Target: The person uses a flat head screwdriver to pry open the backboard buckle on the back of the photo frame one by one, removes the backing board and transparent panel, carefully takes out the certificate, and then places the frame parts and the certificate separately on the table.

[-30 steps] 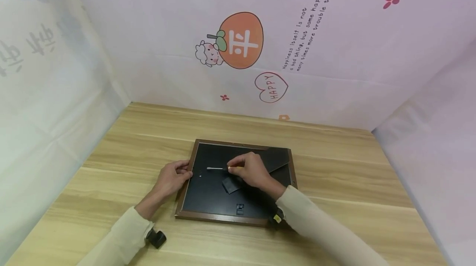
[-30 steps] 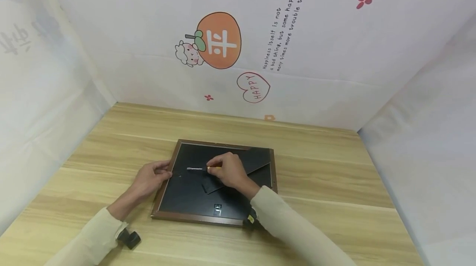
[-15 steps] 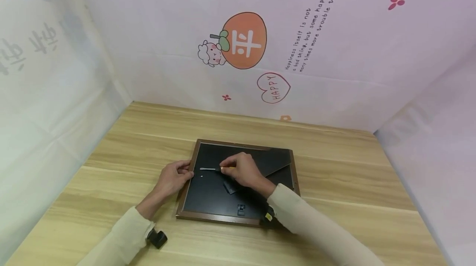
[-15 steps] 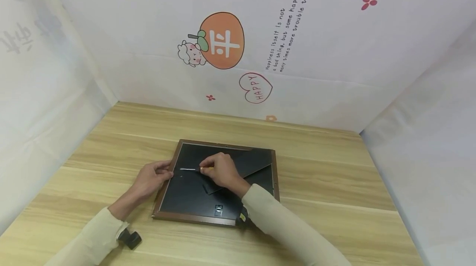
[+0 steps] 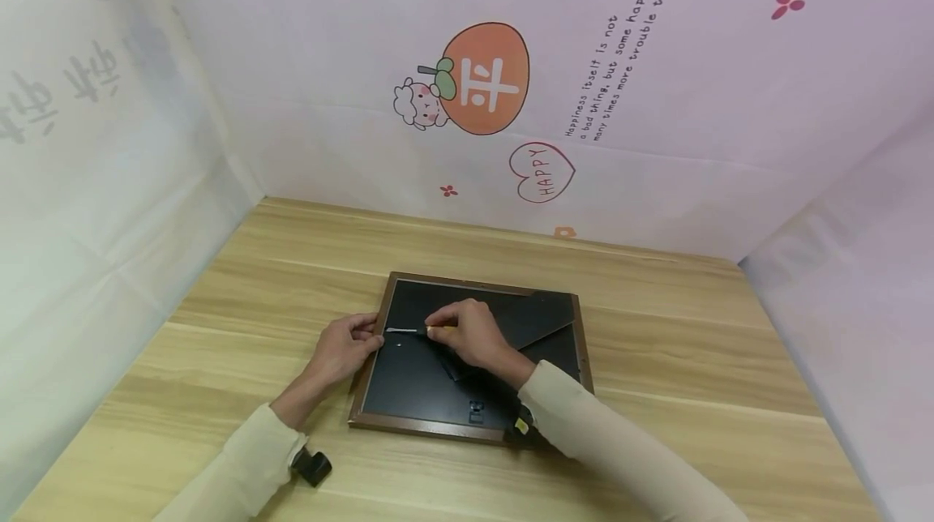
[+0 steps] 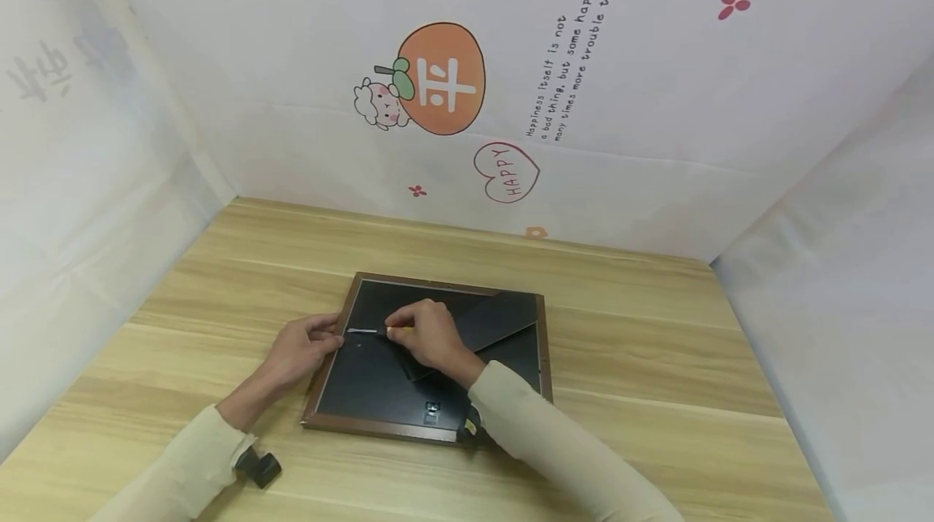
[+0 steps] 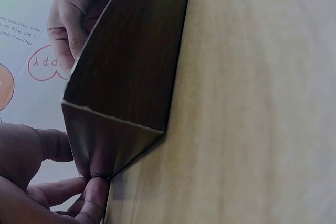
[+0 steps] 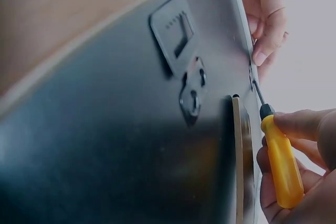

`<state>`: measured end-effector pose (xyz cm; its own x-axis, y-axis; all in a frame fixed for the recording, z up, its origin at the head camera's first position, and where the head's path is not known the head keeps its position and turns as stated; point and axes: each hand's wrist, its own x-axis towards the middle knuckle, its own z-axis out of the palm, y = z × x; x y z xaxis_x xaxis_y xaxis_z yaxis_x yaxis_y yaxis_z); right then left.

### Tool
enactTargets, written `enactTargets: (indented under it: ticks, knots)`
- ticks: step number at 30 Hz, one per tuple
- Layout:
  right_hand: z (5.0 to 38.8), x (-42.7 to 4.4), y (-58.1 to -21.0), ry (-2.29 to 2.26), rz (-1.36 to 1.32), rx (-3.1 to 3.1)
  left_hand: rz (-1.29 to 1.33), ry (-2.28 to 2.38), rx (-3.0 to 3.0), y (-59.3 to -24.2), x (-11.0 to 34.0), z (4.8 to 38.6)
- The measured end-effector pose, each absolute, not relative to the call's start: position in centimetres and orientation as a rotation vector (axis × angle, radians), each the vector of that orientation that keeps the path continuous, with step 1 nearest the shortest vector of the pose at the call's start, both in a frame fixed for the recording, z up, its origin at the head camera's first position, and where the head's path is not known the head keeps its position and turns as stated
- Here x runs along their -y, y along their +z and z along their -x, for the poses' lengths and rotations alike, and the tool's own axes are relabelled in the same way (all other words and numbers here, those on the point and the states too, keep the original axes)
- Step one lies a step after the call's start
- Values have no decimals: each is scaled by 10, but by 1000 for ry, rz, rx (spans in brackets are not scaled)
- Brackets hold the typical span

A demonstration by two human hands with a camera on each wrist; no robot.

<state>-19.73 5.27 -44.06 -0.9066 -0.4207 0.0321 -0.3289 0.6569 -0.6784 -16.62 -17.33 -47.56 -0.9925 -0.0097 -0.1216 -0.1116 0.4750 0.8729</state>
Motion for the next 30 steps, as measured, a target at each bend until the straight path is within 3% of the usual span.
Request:
enactTargets:
  ticks: [30]
  knots:
    - [203,-56,-455,-1267,656,-2698,38,1518,-2630,-475,175,164]
